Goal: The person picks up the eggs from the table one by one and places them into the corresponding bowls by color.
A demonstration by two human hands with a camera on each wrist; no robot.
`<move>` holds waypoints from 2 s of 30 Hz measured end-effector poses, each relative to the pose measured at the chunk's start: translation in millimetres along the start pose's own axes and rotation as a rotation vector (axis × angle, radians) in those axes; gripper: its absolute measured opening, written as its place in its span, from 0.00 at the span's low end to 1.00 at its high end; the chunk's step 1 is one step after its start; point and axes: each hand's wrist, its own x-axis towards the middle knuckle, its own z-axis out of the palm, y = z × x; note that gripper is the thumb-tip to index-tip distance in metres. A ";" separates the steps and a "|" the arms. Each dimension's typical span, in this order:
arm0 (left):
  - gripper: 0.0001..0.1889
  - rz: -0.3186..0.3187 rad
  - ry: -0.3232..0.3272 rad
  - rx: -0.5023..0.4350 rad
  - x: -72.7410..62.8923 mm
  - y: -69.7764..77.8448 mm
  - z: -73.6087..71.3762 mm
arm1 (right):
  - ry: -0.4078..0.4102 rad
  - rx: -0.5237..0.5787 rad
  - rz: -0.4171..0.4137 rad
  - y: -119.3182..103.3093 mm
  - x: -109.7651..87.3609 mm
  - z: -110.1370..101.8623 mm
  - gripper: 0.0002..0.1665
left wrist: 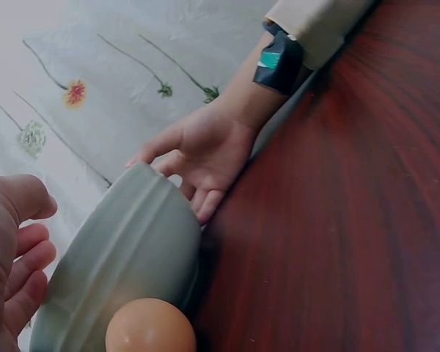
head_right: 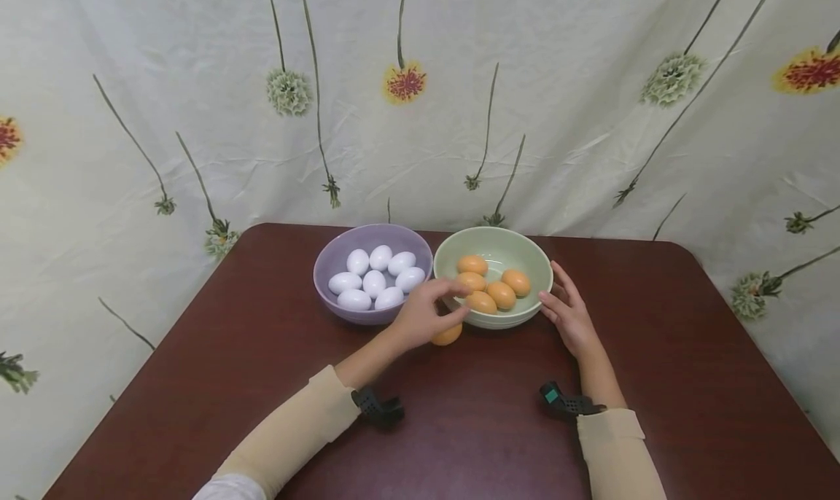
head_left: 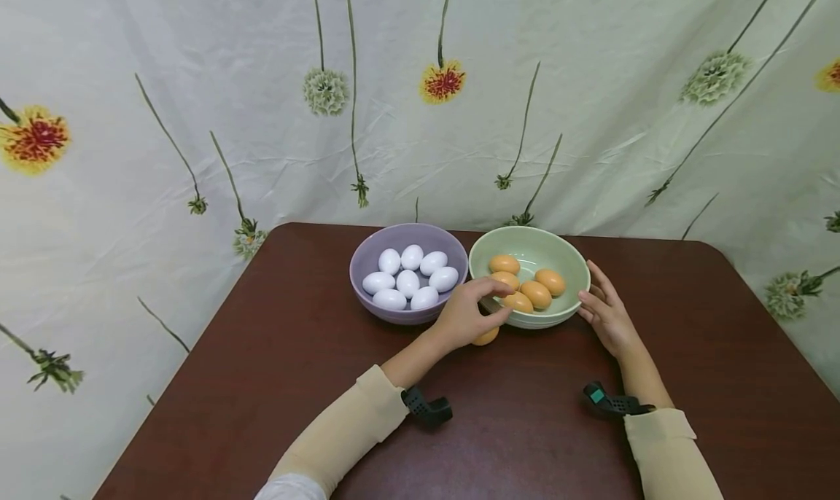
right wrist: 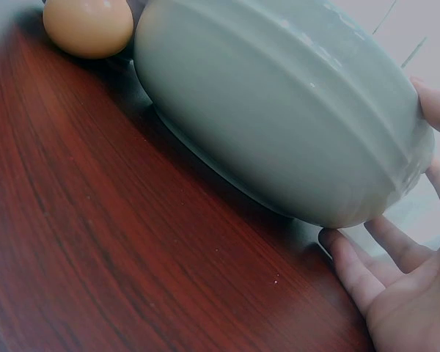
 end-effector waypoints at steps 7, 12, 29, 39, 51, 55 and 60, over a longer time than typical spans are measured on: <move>0.12 0.070 0.008 0.006 -10.0 -0.7 -3.5 | 0.001 0.006 -0.001 -1.0 -0.1 0.4 0.42; 0.12 0.049 -0.015 0.012 -17.9 -2.6 -5.5 | 0.002 0.008 0.001 -1.4 0.5 1.3 0.42; 0.14 0.056 -0.092 0.097 -39.7 -10.3 -9.0 | 0.014 -0.001 0.019 -1.0 -0.1 1.8 0.43; 0.14 0.068 -0.081 0.198 -42.1 -9.3 -6.9 | 0.026 0.006 0.024 -3.8 -0.8 3.3 0.42; 0.16 0.045 -0.099 0.255 -42.7 -5.5 -4.6 | 0.018 0.005 0.015 -3.5 -1.4 2.9 0.42; 0.16 0.035 -0.098 0.240 -41.8 -5.0 -1.5 | 0.016 0.009 0.013 -3.2 -1.2 2.3 0.42; 0.17 -0.028 -0.113 0.243 -41.3 -3.0 2.4 | 0.015 0.007 0.017 -2.4 -1.0 1.7 0.42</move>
